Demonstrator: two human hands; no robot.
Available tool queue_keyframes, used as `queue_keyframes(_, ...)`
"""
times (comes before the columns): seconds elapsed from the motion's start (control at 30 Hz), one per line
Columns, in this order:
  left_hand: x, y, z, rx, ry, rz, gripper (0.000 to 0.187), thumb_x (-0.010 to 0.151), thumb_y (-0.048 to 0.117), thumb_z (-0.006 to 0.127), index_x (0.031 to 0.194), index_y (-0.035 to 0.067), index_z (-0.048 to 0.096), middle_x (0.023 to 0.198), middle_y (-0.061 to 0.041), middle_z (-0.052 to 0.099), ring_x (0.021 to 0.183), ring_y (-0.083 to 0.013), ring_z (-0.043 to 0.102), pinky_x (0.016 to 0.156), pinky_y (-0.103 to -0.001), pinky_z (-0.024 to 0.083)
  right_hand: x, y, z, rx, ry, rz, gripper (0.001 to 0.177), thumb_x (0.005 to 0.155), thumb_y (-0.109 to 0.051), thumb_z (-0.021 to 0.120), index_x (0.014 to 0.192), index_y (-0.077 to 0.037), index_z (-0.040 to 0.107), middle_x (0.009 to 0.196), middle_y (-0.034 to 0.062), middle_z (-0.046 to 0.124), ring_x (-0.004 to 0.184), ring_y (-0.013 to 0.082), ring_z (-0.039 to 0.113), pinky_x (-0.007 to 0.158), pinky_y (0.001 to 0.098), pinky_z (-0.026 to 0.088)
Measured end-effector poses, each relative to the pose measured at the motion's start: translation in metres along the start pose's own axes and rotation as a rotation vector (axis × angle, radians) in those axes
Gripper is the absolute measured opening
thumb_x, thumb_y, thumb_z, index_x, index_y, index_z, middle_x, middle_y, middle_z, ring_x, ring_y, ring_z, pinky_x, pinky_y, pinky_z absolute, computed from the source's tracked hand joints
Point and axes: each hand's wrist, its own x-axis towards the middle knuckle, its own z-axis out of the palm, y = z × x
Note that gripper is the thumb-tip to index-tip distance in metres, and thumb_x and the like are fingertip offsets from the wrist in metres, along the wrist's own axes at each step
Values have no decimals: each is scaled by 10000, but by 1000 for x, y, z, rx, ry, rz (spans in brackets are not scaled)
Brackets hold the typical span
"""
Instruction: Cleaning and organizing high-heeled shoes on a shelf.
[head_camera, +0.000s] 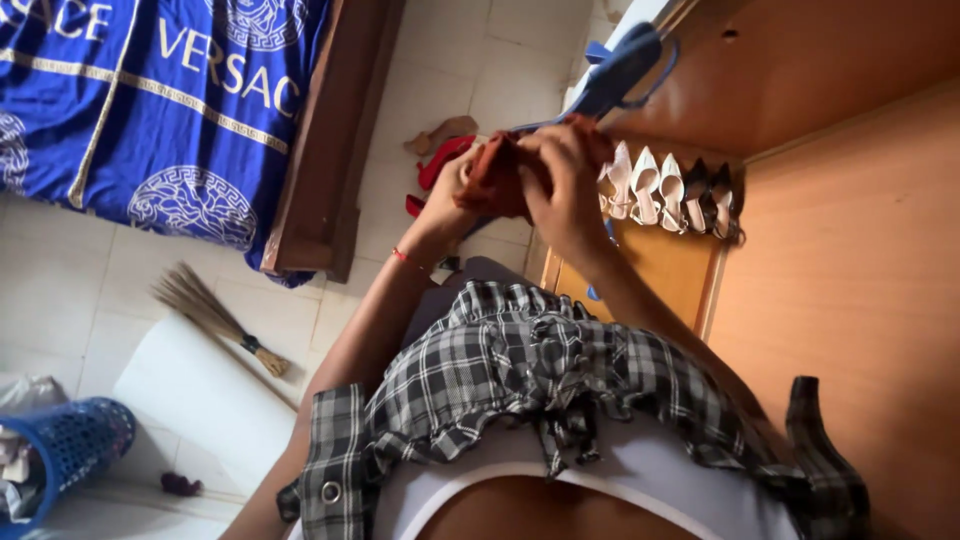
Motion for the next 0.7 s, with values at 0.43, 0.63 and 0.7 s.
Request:
queue_keyframes(0.43,-21,59,31,1431,-272,433,609,745,209,876,1327,282,714,1008,-72,799,732,-222,728,623,-355,566,-2,-29,-25,-88,-914,380,369,865,-207,766,1189,-57,675,1039,84,766,966,203,758,888,354,589)
queue_keyframes(0.63,-17,55,12,1217,-446,214,768,601,168,955,1318,216,685,1032,-71,795,848,-217,763,788,-344,606,-47,3,-11,563,-642,509,497,897,-52,720,1354,1,531,1233,129,678,1150,247,661,1027,383,536)
queue_keyframes(0.7,-21,54,12,1012,-279,111,810,672,71,916,1419,212,635,1163,-49,776,968,-192,788,894,-327,629,-36,-18,-10,942,-492,745,439,866,-40,657,1286,-5,535,1118,117,735,931,315,752,858,441,651)
